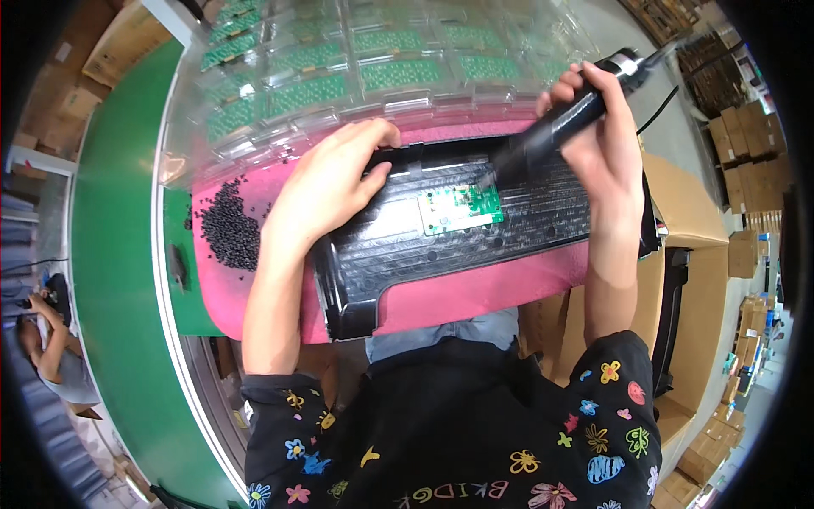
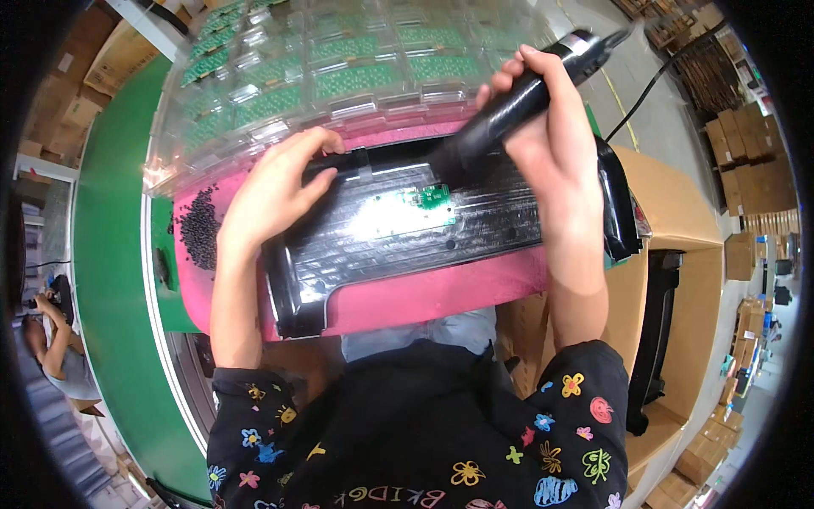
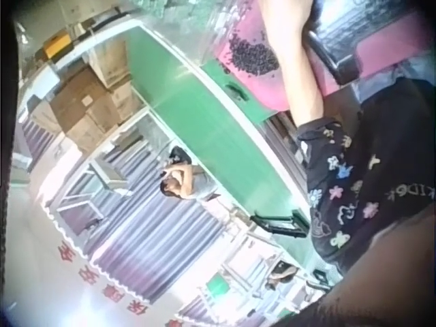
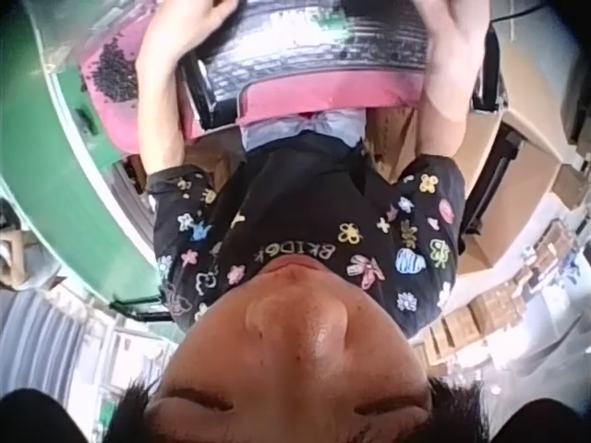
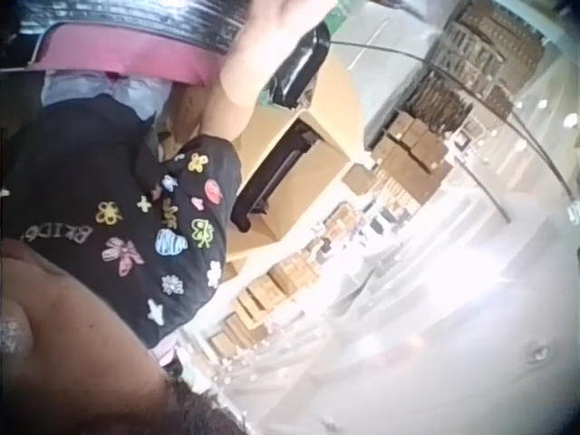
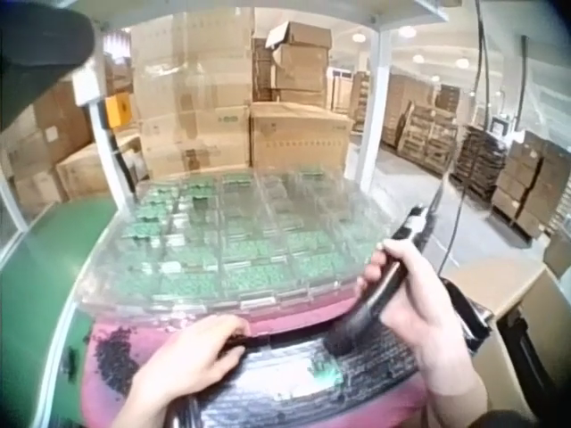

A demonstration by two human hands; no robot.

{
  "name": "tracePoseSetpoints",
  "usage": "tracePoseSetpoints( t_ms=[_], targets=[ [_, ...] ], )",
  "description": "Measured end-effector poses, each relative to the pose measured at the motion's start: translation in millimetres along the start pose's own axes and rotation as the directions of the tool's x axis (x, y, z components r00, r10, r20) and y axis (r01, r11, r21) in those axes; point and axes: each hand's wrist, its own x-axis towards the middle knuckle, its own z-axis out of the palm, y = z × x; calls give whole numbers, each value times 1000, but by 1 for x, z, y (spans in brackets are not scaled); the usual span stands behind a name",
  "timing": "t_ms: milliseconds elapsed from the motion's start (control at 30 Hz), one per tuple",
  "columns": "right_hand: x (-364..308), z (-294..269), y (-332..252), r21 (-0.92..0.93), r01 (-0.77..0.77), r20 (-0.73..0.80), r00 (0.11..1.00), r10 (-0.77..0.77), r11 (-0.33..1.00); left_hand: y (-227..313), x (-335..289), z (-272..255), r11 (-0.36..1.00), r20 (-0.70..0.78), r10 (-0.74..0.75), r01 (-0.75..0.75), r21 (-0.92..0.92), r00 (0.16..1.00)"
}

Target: Assembling circuit boards into black plastic housings using an electric screwdriver at a factory workstation.

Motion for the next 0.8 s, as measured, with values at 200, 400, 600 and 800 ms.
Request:
tracePoseSetpoints(
  t_ms=[200, 400, 600, 800],
  targets=[
    [-12, 18, -6, -140, 95, -265, 956, -130, 986, 2, -7, 8, 993, 32, -27, 30, -111, 999],
    [-102, 69, -54, -427, 833, 708, 550, -444, 352, 8, -8, -3, 996, 41, -75, 77, -47, 996],
    [-109, 82, -54, -446, 834, 706, 551, -446, 325, -22, 11, -7, 995, 22, -57, 58, -84, 998],
    [-92, 112, -174, -160, 987, 899, 155, -410, 24, 16, 20, -21, 990, 84, -76, 65, 126, 994]
  ],
)
